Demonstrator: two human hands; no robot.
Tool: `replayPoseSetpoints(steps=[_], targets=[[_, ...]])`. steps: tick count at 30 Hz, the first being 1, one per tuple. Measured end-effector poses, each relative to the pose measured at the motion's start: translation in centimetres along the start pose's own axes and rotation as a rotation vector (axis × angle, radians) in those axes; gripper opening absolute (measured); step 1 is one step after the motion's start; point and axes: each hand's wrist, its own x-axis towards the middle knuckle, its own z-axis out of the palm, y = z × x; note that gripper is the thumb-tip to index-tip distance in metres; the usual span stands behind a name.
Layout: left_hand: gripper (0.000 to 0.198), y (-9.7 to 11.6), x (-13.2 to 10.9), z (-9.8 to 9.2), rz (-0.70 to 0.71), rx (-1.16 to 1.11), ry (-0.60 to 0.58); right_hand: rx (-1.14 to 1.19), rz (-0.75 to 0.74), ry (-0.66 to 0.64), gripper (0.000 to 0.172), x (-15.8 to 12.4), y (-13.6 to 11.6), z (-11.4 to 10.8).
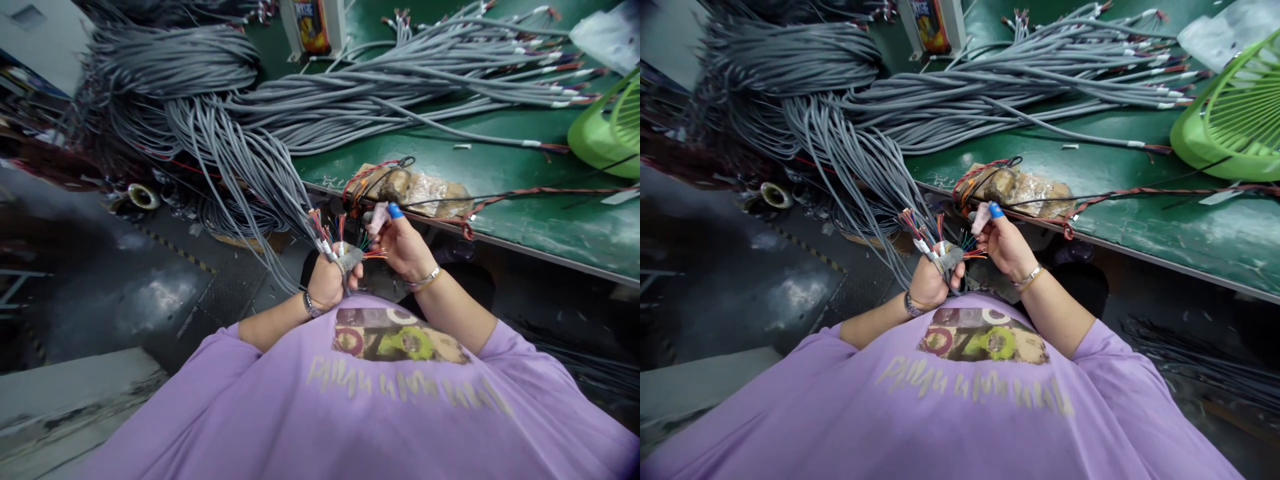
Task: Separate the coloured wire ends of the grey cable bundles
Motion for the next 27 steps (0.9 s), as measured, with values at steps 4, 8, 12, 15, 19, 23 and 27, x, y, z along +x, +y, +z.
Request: replayPoseSetpoints(steps=[4, 8, 12, 15, 19, 23, 27], targets=[[0.035, 0.2, 0.3, 0.6, 0.003, -0.031, 0.018, 0.032, -0.011, -0.01, 0.033, 0.1, 0.1, 0.0], [0.036, 0.6, 0.5, 1.1, 0.016, -0.054, 0.01, 0.0, -0.056, -0.002, 0.042, 0.3, 0.5, -0.4], [0.037, 0.6, 0.7, 1.3, 0.02, -0.064, 0.018, -0.119, -0.311, 0.123, 0.051, 0.7, 1.3, -0.6], [0.039, 0.3, 0.8, 1.3, 0.015, -0.038, 0.026, -0.167, -0.415, 0.205, 0.054, 1.1, 1.7, -0.7], [0.041, -0.2, 1.0, 1.4, 0.013, -0.024, 0.026, -0.094, -0.233, 0.109, 0.056, 1.4, 1.6, -0.7], [0.042, -0.4, 1.1, 1.4, 0.025, -0.04, 0.042, 0.014, -0.107, 0.04, 0.053, 1.7, 1.4, -0.6], [0.041, -0.4, 0.9, 1.4, 0.025, -0.049, 0.065, 0.05, -0.117, 0.06, 0.051, 2.1, 1.6, -0.6]])
